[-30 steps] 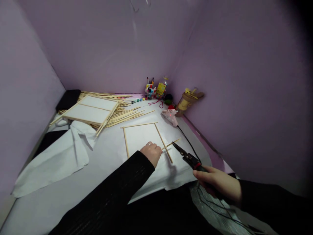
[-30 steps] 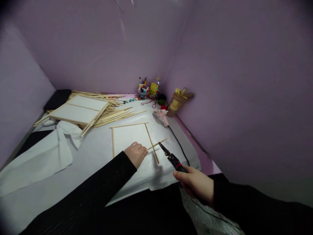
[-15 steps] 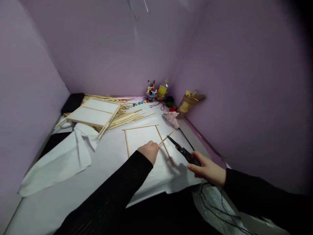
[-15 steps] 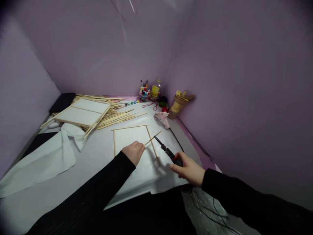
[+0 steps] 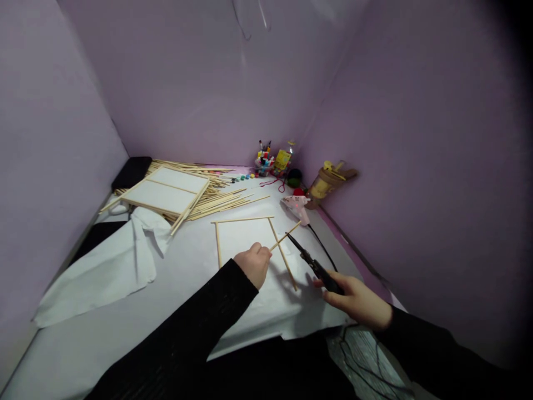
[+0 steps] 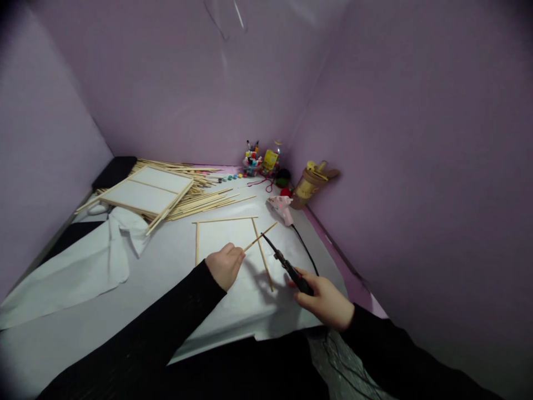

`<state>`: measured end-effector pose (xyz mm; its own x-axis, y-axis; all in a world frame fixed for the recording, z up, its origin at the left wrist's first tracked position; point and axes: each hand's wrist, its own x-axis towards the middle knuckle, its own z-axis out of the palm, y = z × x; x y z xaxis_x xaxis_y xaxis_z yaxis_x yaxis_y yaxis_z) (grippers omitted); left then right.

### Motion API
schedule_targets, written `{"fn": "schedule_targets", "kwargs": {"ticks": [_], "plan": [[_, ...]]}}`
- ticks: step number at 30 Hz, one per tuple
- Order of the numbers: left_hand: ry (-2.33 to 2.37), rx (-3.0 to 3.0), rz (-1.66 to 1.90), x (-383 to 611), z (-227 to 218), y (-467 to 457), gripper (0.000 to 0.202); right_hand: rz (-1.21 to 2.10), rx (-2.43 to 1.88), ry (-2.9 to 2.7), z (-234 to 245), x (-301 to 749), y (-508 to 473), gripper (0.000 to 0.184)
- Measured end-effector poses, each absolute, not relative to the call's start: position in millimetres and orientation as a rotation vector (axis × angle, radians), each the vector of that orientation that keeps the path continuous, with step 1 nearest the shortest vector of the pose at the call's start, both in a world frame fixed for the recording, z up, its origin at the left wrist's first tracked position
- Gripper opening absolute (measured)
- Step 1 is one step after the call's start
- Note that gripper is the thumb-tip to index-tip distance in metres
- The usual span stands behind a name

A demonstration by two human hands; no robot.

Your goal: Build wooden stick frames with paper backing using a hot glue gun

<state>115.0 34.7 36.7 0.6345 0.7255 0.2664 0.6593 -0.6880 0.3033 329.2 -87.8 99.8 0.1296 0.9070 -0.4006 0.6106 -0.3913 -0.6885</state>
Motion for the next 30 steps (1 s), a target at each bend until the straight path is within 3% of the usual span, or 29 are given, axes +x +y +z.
{"fn": "schedule_targets", "kwargs": {"ticks": [4, 30], "plan": [[1.080, 2.683, 0.690, 112.5, 34.5, 35.8, 0.038, 1.240, -1.987, -1.474, 101.8, 335.7, -88.1, 0.051], [1.035, 2.839, 0.889, 110.1, 38.6, 29.9, 0.027, 1.397, -1.849, -1.278, 96.7, 328.8, -83.9, 0.056]]}}
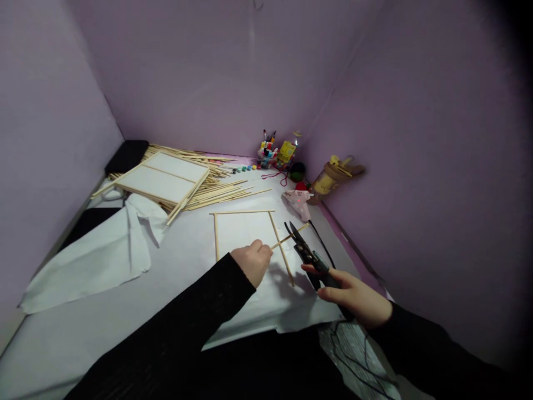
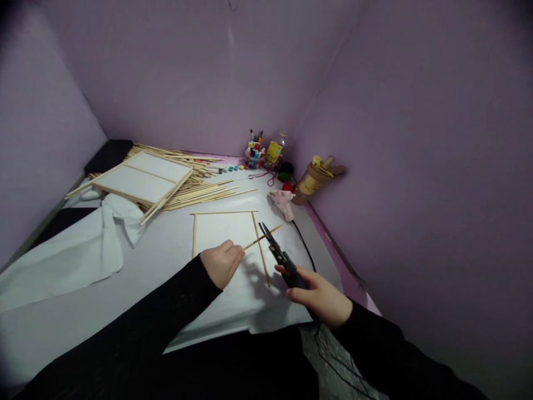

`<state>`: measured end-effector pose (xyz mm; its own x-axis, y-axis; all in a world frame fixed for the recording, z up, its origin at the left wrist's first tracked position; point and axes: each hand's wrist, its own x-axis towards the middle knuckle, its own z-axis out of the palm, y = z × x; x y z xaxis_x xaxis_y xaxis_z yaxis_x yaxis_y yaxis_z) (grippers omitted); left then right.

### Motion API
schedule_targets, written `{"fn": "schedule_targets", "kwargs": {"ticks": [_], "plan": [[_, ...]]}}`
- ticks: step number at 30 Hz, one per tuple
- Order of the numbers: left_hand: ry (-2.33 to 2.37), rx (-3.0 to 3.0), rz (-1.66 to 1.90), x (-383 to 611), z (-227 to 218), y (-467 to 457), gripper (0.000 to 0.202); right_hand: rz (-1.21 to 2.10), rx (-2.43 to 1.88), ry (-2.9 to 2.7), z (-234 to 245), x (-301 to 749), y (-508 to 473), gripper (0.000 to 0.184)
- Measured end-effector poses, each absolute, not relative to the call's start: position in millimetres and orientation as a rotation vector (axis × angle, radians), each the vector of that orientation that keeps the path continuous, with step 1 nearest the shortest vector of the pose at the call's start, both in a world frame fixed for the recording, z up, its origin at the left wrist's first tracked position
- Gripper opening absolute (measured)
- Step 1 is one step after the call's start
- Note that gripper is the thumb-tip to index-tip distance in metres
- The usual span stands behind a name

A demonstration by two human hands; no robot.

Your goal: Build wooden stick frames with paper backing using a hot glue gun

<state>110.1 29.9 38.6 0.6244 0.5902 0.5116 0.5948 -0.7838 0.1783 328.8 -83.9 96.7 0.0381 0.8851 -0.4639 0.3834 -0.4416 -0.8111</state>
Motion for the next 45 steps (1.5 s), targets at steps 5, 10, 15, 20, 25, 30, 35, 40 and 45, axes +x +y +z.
{"fn": "schedule_targets", "kwargs": {"ticks": [5, 10, 15, 20, 25, 30, 35, 40, 45], "plan": [[-1.032, -2.832, -0.891, 109.6, 37.9, 30.5, 0.026, 1.388, -1.852, -1.317, 96.1, 328.5, -83.6, 0.055], [-1.035, -2.850, -0.867, 109.4, 39.3, 30.0, 0.027, 1.378, -1.852, -1.338, 96.7, 327.9, -83.4, 0.055], [-1.059, -2.855, -0.836, 109.4, 40.3, 30.2, 0.028, 1.379, -1.870, -1.321, 97.0, 327.1, -83.4, 0.057], [-1.066, -2.884, -0.820, 109.1, 41.1, 29.9, 0.030, 1.387, -1.855, -1.320, 94.0, 329.0, -84.1, 0.057], [-1.073, -2.883, -0.821, 109.1, 42.4, 29.6, 0.030, 1.325, -1.865, -1.382, 89.2, 330.3, -84.2, 0.052], [-1.032, -2.879, -0.836, 109.5, 42.1, 29.1, 0.027, 1.084, -1.947, -1.379, 83.4, 330.2, -82.3, 0.066], [-0.977, -2.834, -0.934, 108.9, 44.6, 28.6, 0.027, 1.047, -2.000, -1.556, 84.8, 327.5, -78.0, 0.043], [-0.949, -2.786, -1.005, 105.9, 48.7, 30.8, 0.029, 0.974, -1.992, -1.698, 88.3, 323.1, -70.9, 0.024], [-0.965, -2.723, -1.075, 104.4, 46.7, 35.2, 0.029, 0.896, -1.972, -1.850, 88.6, 328.2, -57.9, 0.019]]}}
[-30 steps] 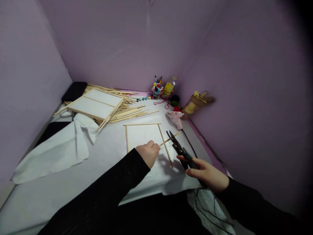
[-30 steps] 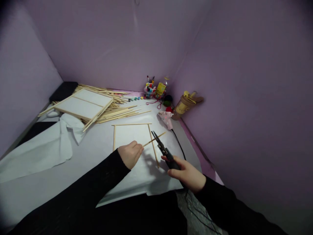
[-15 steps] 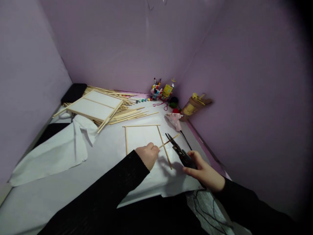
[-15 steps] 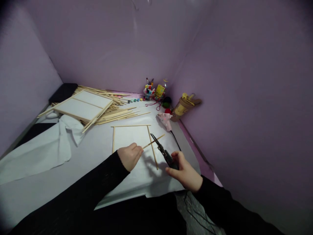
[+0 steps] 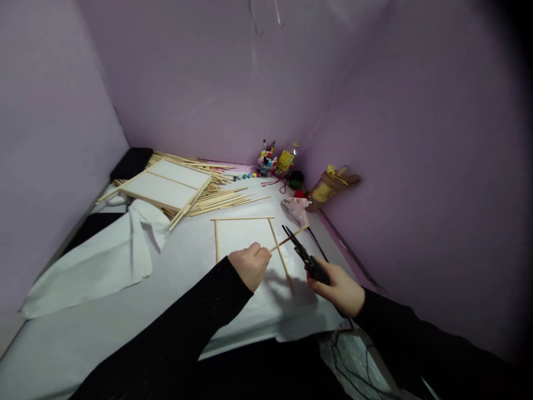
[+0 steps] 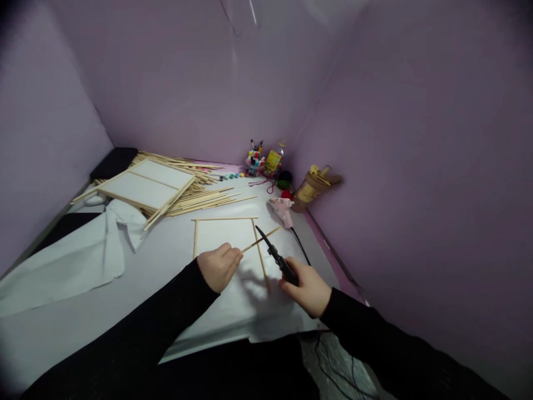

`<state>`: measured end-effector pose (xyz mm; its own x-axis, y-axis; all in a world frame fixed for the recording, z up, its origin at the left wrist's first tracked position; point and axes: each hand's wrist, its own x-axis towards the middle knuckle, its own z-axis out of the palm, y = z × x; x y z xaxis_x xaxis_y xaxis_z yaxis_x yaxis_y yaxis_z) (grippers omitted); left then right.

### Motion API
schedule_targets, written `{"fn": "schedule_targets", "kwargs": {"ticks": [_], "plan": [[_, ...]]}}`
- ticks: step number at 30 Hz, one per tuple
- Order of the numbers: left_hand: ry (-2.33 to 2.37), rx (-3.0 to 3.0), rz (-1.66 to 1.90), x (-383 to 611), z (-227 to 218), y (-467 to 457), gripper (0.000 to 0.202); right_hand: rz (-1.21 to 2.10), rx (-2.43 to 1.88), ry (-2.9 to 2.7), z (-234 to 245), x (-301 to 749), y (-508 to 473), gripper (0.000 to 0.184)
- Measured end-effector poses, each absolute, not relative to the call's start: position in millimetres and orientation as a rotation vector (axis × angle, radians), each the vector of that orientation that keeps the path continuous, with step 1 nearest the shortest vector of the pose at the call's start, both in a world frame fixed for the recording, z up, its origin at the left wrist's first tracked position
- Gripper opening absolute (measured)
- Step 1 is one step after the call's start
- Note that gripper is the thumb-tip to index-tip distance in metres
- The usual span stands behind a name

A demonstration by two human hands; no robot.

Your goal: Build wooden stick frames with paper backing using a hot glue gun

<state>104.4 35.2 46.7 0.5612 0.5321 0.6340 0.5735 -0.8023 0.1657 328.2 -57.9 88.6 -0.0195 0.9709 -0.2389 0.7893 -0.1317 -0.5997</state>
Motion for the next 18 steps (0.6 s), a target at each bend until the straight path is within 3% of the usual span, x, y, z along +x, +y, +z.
{"fn": "schedule_targets", "kwargs": {"ticks": [9, 18], "plan": [[-1.078, -2.713, -1.072, 102.8, 41.2, 43.4, 0.030, 0.888, -1.872, -1.869, 72.4, 334.5, -35.5, 0.021], [-1.312, -2.641, -1.207, 94.5, 49.5, 59.0, 0.032, 0.534, -2.131, -1.637, 76.8, 370.0, -9.2, 0.028]]}}
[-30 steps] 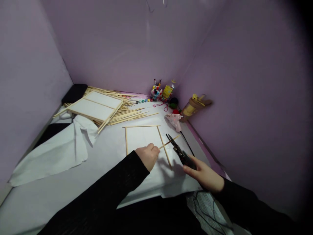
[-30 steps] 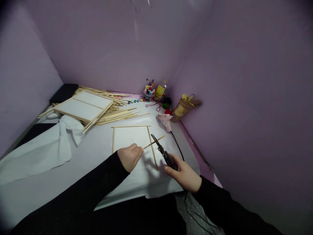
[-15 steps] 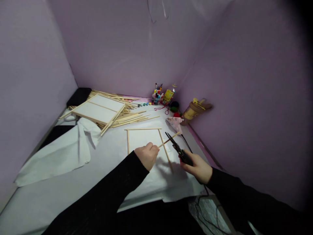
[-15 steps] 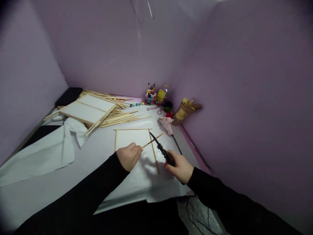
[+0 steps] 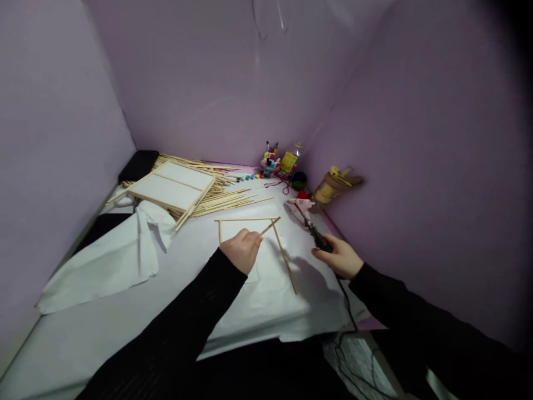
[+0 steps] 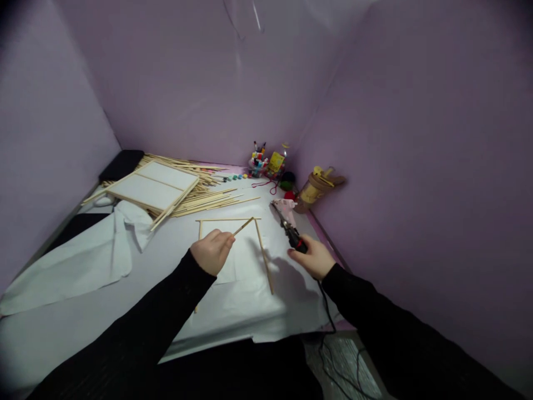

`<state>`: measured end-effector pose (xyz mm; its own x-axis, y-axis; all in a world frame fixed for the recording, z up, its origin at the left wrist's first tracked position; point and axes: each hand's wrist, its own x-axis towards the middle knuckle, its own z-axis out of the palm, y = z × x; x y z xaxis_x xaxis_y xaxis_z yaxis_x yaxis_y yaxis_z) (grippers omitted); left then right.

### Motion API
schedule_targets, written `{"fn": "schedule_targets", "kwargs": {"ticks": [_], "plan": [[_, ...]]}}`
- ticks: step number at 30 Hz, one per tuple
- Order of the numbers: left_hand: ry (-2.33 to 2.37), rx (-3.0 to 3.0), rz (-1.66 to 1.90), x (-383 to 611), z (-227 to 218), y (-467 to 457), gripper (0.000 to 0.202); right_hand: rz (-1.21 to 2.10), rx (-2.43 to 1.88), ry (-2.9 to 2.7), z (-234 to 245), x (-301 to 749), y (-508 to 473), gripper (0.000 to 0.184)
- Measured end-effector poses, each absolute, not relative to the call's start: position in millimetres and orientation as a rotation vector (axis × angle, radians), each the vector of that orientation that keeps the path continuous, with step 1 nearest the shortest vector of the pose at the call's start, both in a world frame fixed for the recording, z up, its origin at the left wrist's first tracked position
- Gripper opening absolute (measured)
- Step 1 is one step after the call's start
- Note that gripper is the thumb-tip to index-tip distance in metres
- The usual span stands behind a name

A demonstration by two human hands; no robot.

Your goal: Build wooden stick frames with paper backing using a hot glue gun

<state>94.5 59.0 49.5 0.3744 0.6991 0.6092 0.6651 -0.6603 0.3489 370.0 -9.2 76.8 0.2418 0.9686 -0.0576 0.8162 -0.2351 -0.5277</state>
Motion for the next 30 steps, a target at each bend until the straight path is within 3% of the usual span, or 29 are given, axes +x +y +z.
{"fn": "schedule_targets", "kwargs": {"ticks": [4, 6, 11, 15, 18, 23, 30], "plan": [[1.299, 2.555, 1.118, 94.6, 47.4, 60.1, 0.032, 0.197, -2.401, -1.297, 77.5, 414.4, -18.4, 0.045], [1.304, 2.549, 1.084, 95.5, 47.1, 59.7, 0.031, 0.188, -2.574, -1.249, 66.6, 439.8, -23.2, 0.050], [1.332, 2.425, 1.020, 95.3, 44.5, 64.2, 0.028, 0.230, -2.782, -1.524, 27.9, 479.8, -22.9, 0.044], [1.324, 2.294, 1.061, 91.8, 41.4, 72.0, 0.023, 0.137, -2.774, -1.579, 25.3, 474.4, -21.2, 0.043], [1.300, 2.207, 1.094, 90.7, 44.2, 75.6, 0.023, 0.081, -2.590, -1.765, 46.9, 438.3, -23.2, 0.049], [1.283, 1.769, 0.901, 93.5, 47.0, 76.9, 0.025, 0.507, -1.655, -2.411, 75.8, 327.2, 0.2, 0.018], [1.225, 1.473, 0.807, 95.4, 24.7, 82.4, 0.024, 0.358, -1.793, -2.584, 43.6, 263.2, 53.4, 0.012]]}}
